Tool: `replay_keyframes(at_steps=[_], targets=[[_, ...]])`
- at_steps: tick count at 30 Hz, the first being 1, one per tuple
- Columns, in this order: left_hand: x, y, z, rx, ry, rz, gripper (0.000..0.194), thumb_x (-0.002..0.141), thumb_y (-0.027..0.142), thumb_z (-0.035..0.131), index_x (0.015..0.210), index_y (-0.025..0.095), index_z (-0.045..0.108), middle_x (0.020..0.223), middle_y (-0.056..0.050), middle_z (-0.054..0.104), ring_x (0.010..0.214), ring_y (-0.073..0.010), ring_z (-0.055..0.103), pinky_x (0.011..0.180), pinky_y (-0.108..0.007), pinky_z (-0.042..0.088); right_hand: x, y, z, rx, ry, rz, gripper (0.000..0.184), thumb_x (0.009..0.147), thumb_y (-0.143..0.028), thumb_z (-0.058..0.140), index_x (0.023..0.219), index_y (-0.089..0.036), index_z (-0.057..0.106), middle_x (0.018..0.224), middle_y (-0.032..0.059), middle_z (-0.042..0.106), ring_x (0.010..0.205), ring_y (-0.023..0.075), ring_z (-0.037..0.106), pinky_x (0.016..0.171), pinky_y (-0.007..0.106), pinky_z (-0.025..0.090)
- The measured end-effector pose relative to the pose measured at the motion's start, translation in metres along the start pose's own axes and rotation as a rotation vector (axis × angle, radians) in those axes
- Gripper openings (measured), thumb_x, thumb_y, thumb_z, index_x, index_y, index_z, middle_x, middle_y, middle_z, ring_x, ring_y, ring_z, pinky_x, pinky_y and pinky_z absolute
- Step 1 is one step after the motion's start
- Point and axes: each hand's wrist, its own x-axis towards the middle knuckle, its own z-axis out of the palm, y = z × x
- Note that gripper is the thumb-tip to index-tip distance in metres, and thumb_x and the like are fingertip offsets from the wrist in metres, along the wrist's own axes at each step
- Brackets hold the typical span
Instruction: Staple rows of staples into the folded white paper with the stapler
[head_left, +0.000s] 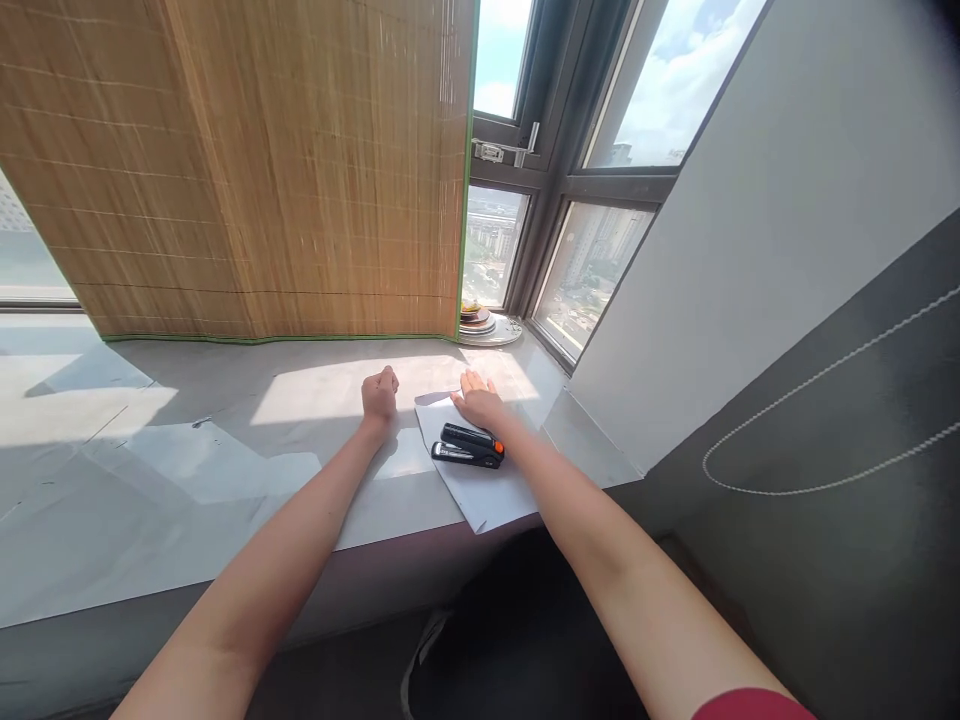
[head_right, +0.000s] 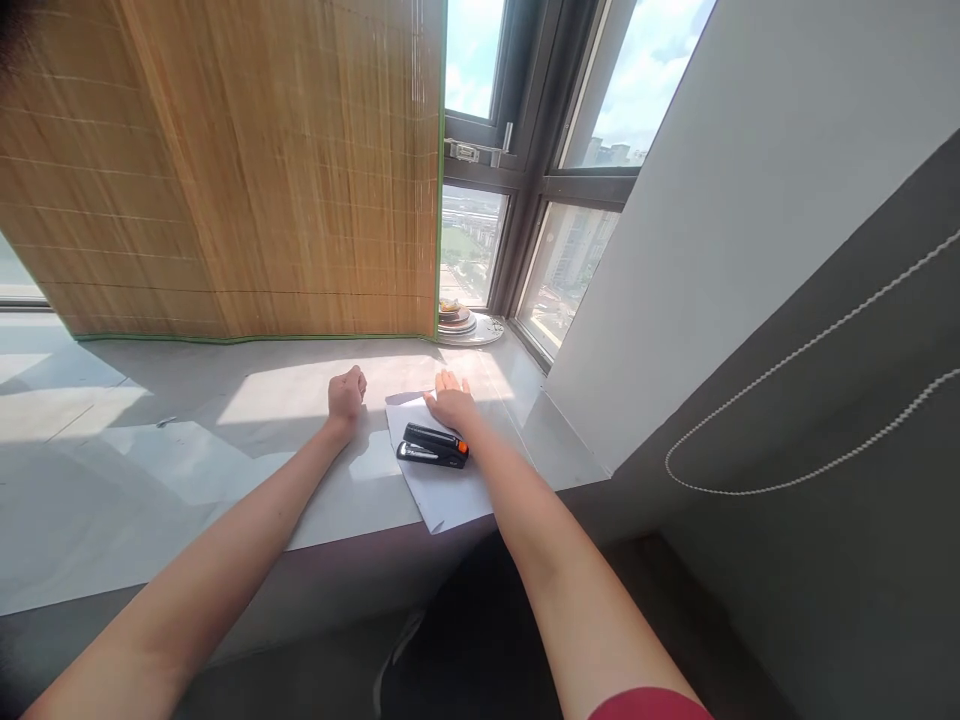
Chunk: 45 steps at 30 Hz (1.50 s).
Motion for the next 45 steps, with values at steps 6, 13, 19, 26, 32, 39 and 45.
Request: replay_keyframes(at_steps=[6, 13, 19, 26, 32, 39, 45], targets=[[0.004, 0.026, -0.063, 0.215, 0.335, -0.006, 0.043, 0.096, 0.033, 0.040, 0.054, 0.025, 0.034, 0.053, 0.001, 0.035, 0.051, -0.0145, 0.034, 0.051, -0.029, 0.028, 0.028, -0.125, 0.032, 0.096, 0.043, -0.060, 0.071, 0.110, -0.046, 0.031, 0.169, -0.008, 0.025, 0.176, 0.0162, 0.013, 0.166, 0.0288, 0.011, 0.133, 0.057, 0.004], [-0.041, 0.027, -0.182, 0.898, 0.182, -0.054, 0.036, 0.099, 0.029, 0.039, 0.097, 0.020, 0.074, 0.103, -0.012, 0.076, 0.103, -0.0287, 0.068, 0.095, -0.042, 0.053, 0.033, -0.202, 0.046, 0.195, 0.029, -0.084, 0.072, 0.110, -0.043, 0.029, 0.170, -0.006, 0.019, 0.178, 0.0170, 0.009, 0.166, 0.0308, 0.005, 0.132, 0.058, -0.001], [-0.086, 0.019, -0.202, 1.376, 0.083, -0.236, 0.055, 0.106, 0.031, 0.032, 0.155, 0.025, 0.056, 0.168, -0.017, 0.039, 0.158, -0.0516, 0.022, 0.117, -0.084, 0.018, -0.006, -0.127, -0.014, 0.137, 0.165, -0.026, 0.055, 0.112, -0.040, 0.025, 0.158, -0.019, 0.046, 0.159, 0.0128, 0.053, 0.148, 0.0240, 0.045, 0.117, 0.036, 0.038], [-0.081, 0.020, -0.194, 1.467, -0.032, -0.334, 0.065, 0.108, 0.048, 0.022, 0.168, 0.028, 0.036, 0.176, -0.017, 0.024, 0.160, -0.0532, 0.016, 0.116, -0.087, 0.014, -0.080, 0.039, -0.037, -0.071, 0.163, 0.116, 0.035, 0.106, -0.023, 0.038, 0.104, -0.013, 0.072, 0.115, 0.0198, 0.067, 0.117, 0.0317, 0.061, 0.096, 0.038, 0.044], [-0.084, 0.019, -0.196, 1.508, -0.056, -0.344, 0.066, 0.109, 0.050, 0.018, 0.170, 0.030, 0.029, 0.178, -0.017, 0.020, 0.160, -0.0531, 0.014, 0.116, -0.086, 0.013, -0.079, 0.059, -0.015, -0.187, 0.188, 0.078, 0.035, 0.107, -0.025, 0.036, 0.104, -0.015, 0.069, 0.112, 0.0164, 0.064, 0.113, 0.0290, 0.060, 0.092, 0.038, 0.044], [-0.084, 0.022, -0.195, 1.466, -0.078, -0.367, 0.066, 0.109, 0.050, 0.017, 0.172, 0.030, 0.025, 0.179, -0.016, 0.016, 0.161, -0.0521, 0.010, 0.117, -0.085, 0.011, -0.079, 0.062, -0.019, -0.180, 0.151, 0.074, 0.037, 0.107, -0.026, 0.034, 0.100, -0.015, 0.068, 0.108, 0.0152, 0.063, 0.107, 0.0290, 0.060, 0.090, 0.040, 0.045], [-0.083, 0.021, -0.195, 1.471, -0.064, -0.379, 0.066, 0.108, 0.049, 0.018, 0.171, 0.031, 0.026, 0.178, -0.015, 0.018, 0.161, -0.0517, 0.012, 0.117, -0.085, 0.011, -0.081, 0.063, -0.016, -0.152, 0.179, 0.044, 0.036, 0.108, -0.026, 0.033, 0.099, -0.015, 0.066, 0.110, 0.0164, 0.063, 0.109, 0.0304, 0.059, 0.090, 0.041, 0.044]])
